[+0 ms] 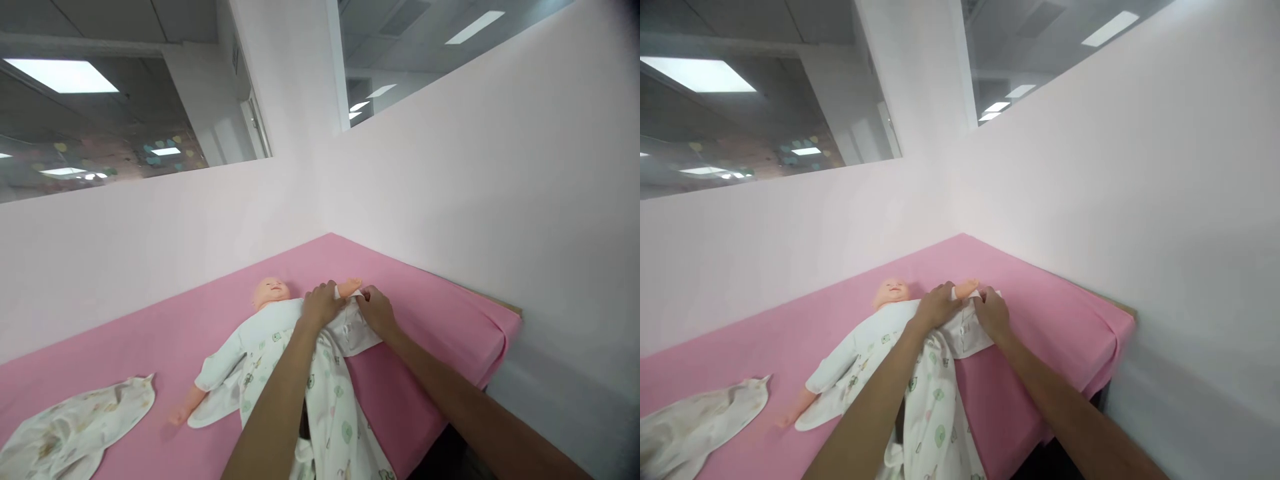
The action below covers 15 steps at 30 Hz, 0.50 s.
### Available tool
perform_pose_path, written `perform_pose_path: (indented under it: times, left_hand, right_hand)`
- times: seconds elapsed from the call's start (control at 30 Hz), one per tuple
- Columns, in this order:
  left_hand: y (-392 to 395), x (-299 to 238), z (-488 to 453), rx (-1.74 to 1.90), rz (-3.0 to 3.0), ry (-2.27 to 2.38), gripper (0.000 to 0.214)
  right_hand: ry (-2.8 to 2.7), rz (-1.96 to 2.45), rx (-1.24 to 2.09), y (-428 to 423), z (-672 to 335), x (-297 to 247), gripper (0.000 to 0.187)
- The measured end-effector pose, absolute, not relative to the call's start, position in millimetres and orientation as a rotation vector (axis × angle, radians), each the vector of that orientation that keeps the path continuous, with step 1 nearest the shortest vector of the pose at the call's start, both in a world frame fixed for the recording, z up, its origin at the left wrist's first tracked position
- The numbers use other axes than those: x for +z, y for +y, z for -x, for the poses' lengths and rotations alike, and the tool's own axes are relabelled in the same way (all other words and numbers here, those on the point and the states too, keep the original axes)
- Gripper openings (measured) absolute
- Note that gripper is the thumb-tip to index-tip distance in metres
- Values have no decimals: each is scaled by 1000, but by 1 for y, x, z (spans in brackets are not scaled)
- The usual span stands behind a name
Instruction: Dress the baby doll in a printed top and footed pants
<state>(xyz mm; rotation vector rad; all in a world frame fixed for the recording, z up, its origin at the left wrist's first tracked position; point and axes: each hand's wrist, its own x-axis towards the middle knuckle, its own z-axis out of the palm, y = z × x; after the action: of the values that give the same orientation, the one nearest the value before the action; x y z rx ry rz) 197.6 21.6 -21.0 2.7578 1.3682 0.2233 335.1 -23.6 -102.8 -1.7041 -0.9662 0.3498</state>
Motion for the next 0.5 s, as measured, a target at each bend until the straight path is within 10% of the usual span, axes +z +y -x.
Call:
perform_pose_path:
  times: [0.27,0.5]
  left_hand:
    - [22,-41,-202,144,-2693,1569,54]
    - [-4,-4,-152,275,-2757,1521,35]
  right_hand:
    - [-1285,1799,-64,-45,-303,-94,19]
    - [-1518,1520,283,-52,-275,-93,31]
